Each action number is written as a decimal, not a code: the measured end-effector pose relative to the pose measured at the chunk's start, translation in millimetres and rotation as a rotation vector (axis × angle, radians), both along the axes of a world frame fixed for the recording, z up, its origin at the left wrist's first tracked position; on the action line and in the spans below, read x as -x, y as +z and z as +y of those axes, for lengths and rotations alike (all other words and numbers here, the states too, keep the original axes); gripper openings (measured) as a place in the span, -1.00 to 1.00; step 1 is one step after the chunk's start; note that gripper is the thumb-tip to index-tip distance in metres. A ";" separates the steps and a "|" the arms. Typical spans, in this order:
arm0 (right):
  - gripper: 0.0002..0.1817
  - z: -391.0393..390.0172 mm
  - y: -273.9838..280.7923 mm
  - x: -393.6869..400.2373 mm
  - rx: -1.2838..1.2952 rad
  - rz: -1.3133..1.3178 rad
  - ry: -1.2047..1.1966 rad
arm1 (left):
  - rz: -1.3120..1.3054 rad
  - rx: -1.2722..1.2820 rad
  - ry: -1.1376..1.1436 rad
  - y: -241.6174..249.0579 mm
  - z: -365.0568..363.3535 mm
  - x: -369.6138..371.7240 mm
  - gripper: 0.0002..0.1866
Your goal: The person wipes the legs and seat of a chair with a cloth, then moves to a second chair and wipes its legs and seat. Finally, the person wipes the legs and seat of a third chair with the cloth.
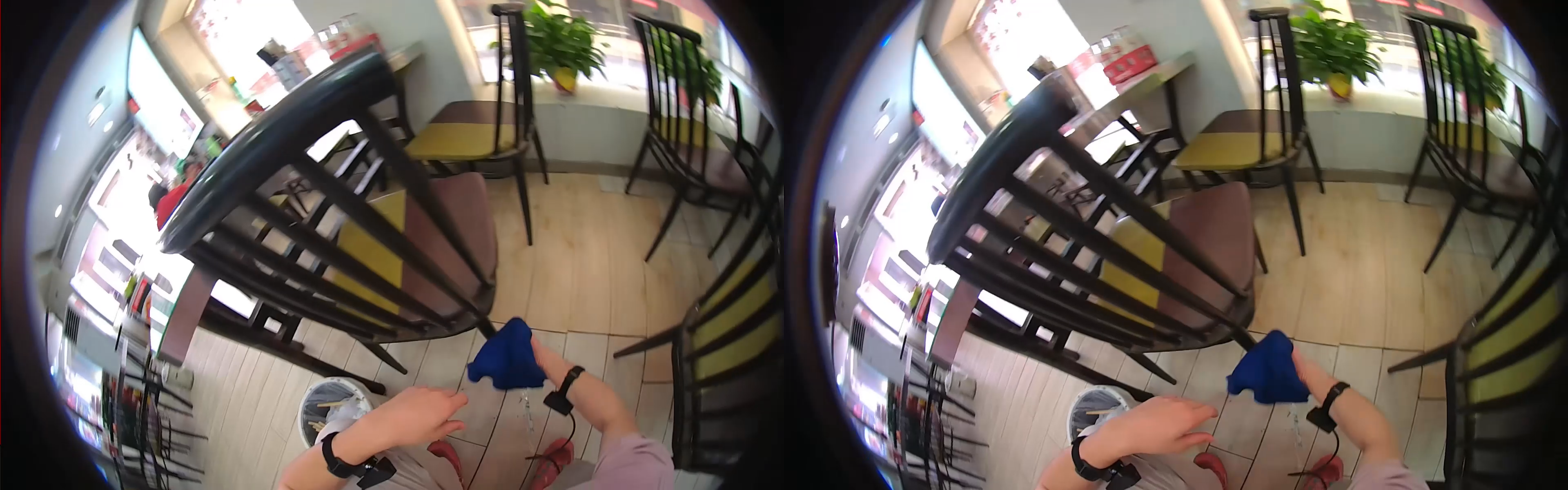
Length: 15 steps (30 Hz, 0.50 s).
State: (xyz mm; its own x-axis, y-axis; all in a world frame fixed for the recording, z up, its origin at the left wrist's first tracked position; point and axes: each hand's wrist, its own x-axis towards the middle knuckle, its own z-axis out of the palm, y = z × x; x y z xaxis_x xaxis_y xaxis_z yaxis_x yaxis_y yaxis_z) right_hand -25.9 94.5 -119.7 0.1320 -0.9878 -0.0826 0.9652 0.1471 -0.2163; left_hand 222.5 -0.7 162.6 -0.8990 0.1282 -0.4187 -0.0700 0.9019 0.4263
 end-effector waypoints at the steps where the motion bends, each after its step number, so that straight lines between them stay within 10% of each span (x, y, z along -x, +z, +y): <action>1: -0.37 -1.6 -9.0 11.2 0.047 0.010 -0.041 | -0.012 0.020 0.004 1.7 0.9 0.7 -0.62; 6: -0.39 -23.6 -22.1 57.4 0.278 -0.010 -0.166 | -0.046 0.036 -0.009 5.2 7.6 6.4 -0.60; 10: -0.49 -36.3 42.6 32.1 -0.349 0.289 -0.345 | -0.028 0.078 -0.015 2.6 6.2 10.3 -0.60; 15: -0.53 -35.3 84.3 24.2 -0.234 0.846 0.049 | -0.050 0.062 -0.004 2.4 6.4 13.2 -0.58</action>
